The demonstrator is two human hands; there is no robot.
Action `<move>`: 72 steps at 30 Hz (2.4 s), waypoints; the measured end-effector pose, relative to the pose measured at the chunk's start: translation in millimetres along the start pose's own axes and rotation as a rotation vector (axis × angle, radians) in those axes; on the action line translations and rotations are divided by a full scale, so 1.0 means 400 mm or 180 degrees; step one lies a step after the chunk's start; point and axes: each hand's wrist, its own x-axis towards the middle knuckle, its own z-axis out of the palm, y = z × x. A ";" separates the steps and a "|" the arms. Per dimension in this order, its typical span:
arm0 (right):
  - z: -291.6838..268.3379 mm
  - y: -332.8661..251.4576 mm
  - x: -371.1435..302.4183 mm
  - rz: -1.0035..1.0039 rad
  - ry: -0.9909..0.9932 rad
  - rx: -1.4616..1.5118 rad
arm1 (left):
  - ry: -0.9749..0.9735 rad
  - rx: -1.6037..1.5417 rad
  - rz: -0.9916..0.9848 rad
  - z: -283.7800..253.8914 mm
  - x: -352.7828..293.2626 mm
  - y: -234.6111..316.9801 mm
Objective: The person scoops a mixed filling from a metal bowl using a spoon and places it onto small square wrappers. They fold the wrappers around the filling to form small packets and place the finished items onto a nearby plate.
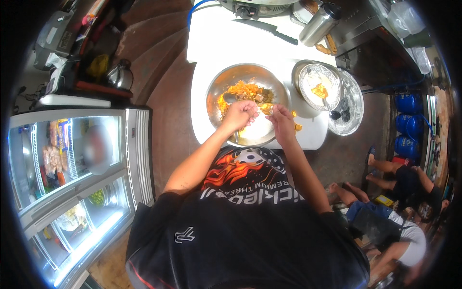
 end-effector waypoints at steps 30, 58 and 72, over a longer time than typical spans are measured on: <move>-0.018 0.048 0.131 -0.1417 0.0070 -0.1764 | -0.0812 -0.0944 0.0655 -0.102 0.161 -0.033; -0.260 -0.224 0.177 -0.1068 0.1613 -0.1146 | 0.0535 0.0628 0.0863 -0.195 0.077 0.033; -0.433 -0.021 0.032 -0.1278 0.0582 -0.4346 | 0.0882 0.0421 0.0573 -0.221 -0.027 0.006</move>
